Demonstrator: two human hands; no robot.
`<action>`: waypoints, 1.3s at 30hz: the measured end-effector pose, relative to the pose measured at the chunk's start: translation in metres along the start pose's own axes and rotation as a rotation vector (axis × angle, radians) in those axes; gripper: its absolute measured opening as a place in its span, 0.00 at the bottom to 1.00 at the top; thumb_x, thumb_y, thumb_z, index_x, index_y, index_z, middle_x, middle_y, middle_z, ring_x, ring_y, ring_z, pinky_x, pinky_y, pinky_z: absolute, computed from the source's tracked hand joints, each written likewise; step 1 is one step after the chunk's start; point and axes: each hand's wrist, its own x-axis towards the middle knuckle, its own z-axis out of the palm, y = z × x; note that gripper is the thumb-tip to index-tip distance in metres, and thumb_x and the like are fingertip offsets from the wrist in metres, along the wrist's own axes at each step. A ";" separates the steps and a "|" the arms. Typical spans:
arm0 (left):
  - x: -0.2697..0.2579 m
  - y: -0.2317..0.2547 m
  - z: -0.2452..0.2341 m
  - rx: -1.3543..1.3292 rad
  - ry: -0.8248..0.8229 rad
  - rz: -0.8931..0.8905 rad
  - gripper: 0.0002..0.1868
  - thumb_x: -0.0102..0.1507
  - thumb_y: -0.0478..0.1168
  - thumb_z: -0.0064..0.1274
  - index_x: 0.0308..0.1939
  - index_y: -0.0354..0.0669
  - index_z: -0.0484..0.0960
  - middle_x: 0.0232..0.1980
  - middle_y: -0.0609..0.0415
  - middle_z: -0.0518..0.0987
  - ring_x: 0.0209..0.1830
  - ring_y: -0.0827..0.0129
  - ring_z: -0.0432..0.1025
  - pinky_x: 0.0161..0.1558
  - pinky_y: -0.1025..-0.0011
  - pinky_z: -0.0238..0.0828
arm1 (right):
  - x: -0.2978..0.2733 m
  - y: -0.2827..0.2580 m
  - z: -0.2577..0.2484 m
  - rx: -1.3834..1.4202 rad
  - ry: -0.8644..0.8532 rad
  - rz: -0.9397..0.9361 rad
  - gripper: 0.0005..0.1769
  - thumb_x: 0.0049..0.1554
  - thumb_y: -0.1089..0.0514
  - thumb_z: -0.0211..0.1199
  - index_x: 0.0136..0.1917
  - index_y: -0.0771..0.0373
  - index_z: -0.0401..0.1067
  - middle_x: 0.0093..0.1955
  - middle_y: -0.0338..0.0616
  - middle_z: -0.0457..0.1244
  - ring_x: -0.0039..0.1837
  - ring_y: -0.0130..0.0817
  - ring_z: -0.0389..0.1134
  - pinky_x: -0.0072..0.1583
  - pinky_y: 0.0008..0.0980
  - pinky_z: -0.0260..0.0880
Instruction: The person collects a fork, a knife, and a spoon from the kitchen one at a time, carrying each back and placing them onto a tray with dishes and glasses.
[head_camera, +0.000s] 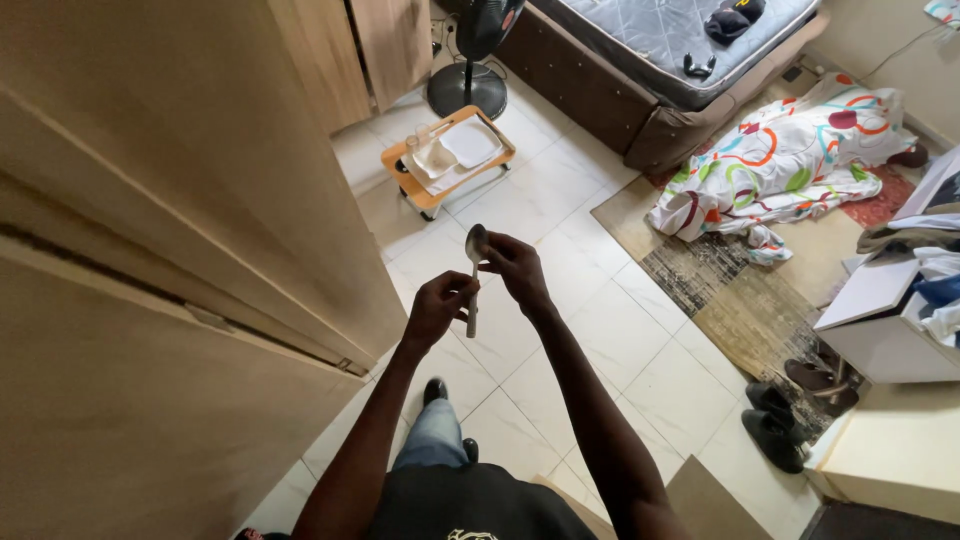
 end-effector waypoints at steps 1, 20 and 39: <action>0.006 -0.001 0.000 0.001 0.004 0.008 0.18 0.65 0.48 0.59 0.47 0.35 0.82 0.34 0.55 0.81 0.33 0.74 0.78 0.33 0.72 0.80 | 0.004 0.001 -0.003 -0.003 -0.012 0.004 0.25 0.63 0.52 0.62 0.67 0.70 0.72 0.60 0.51 0.70 0.60 0.36 0.73 0.60 0.38 0.79; 0.262 0.024 -0.013 -0.127 0.263 0.079 0.15 0.65 0.44 0.61 0.45 0.33 0.83 0.37 0.54 0.82 0.30 0.72 0.77 0.32 0.73 0.81 | 0.173 0.028 -0.044 0.052 -0.079 0.185 0.25 0.61 0.45 0.65 0.57 0.71 0.74 0.47 0.47 0.70 0.49 0.33 0.74 0.53 0.35 0.80; 0.384 0.027 -0.066 -0.074 0.316 -0.052 0.19 0.66 0.47 0.58 0.54 0.38 0.83 0.45 0.54 0.84 0.41 0.74 0.79 0.41 0.74 0.81 | 0.346 0.030 -0.056 0.059 -0.120 0.168 0.21 0.60 0.52 0.67 0.57 0.73 0.74 0.48 0.50 0.71 0.47 0.33 0.74 0.51 0.34 0.80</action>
